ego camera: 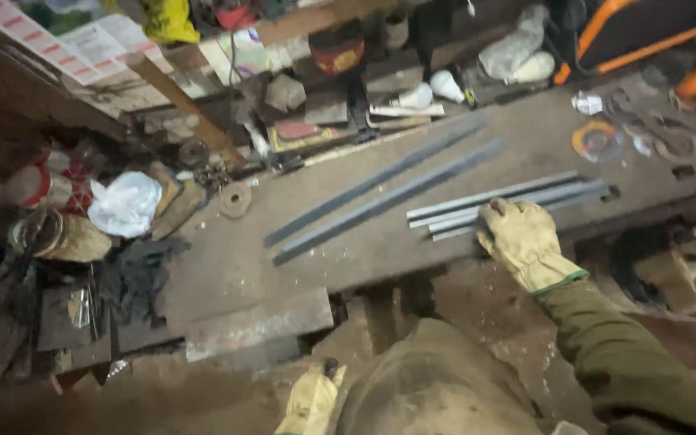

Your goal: The person aligns two cut metal square tubes on a workbench to form a right angle, then picks up a longer tube and fits it into the corner to form a T-shaped frame. They hold the assembly to check the fit and place it back on the bench.

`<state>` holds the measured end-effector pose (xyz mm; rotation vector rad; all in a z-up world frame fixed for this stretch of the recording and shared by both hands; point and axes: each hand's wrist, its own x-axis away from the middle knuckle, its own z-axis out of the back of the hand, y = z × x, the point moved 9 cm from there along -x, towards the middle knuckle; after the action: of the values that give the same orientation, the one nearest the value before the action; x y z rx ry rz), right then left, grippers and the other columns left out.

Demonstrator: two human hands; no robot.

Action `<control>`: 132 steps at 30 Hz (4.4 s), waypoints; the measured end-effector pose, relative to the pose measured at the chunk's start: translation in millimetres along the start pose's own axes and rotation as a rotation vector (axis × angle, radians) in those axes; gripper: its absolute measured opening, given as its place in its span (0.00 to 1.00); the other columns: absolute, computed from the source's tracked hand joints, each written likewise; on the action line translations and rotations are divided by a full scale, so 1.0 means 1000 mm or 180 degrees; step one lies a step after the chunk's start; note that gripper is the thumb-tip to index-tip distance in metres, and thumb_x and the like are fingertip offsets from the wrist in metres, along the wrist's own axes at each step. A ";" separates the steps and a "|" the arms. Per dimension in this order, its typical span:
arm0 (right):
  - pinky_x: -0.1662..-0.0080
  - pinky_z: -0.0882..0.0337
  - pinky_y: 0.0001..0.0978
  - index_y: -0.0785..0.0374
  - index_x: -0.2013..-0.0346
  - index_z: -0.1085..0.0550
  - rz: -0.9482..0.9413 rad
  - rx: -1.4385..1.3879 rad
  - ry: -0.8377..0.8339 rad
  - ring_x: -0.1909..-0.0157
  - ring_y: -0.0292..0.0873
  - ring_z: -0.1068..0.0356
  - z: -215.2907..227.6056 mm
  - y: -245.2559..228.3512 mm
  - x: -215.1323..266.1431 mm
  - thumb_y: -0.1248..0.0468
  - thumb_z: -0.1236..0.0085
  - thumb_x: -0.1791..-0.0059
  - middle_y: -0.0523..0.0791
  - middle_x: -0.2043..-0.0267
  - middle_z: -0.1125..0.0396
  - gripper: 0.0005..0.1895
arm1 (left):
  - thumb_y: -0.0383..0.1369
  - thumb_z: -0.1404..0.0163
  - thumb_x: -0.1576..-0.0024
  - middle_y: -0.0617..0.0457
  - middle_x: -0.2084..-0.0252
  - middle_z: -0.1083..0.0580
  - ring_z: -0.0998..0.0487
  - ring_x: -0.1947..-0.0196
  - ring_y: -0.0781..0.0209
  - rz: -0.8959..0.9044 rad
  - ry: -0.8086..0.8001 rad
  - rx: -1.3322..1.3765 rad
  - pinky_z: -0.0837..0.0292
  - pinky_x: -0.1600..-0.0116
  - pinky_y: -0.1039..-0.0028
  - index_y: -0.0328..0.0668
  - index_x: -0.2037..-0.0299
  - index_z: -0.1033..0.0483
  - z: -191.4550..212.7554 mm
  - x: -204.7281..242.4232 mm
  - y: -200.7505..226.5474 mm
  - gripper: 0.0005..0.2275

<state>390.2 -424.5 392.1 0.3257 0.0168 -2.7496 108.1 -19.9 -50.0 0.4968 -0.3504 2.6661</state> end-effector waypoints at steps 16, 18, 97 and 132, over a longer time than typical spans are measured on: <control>0.56 0.24 0.42 0.54 0.65 0.21 0.0851 0.0213 -0.0977 0.62 0.48 0.25 -0.006 -0.037 -0.057 0.47 0.39 0.55 0.46 0.74 0.26 0.16 | 0.44 0.45 0.44 0.44 0.57 0.17 0.15 0.55 0.53 0.0837 0.0153 0.4207 0.21 0.48 0.67 0.41 0.47 0.22 0.288 -0.038 -0.072 0.20; 0.59 0.25 0.44 0.54 0.65 0.20 0.0677 -0.0354 -0.0587 0.63 0.51 0.25 0.021 -0.061 -0.073 0.48 0.39 0.55 0.48 0.72 0.25 0.15 | 0.47 0.43 0.49 0.46 0.53 0.17 0.16 0.52 0.52 0.0823 0.0201 0.4057 0.23 0.46 0.65 0.44 0.45 0.23 0.394 -0.036 -0.092 0.24; 0.40 0.34 0.46 0.63 0.70 0.21 0.1421 -0.1399 -0.0629 0.45 0.50 0.28 -0.067 -0.237 -0.117 0.61 0.29 0.66 0.49 0.48 0.25 0.14 | 0.64 0.52 0.47 0.38 0.60 0.21 0.20 0.56 0.38 0.0404 -0.1985 0.1993 0.26 0.50 0.53 0.41 0.56 0.17 0.224 0.014 -0.294 0.31; 0.38 0.35 0.48 0.62 0.73 0.22 0.1403 -0.1418 -0.0664 0.45 0.50 0.28 -0.070 -0.238 -0.118 0.61 0.29 0.65 0.48 0.49 0.25 0.12 | 0.46 0.47 0.47 0.44 0.62 0.22 0.20 0.59 0.43 0.0598 -0.0874 0.1404 0.24 0.56 0.56 0.44 0.54 0.23 0.394 0.036 -0.317 0.17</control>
<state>426.2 -156.7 342.9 -0.0748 0.4402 -2.2476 327.8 150.8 373.7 1.0137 0.1316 2.8642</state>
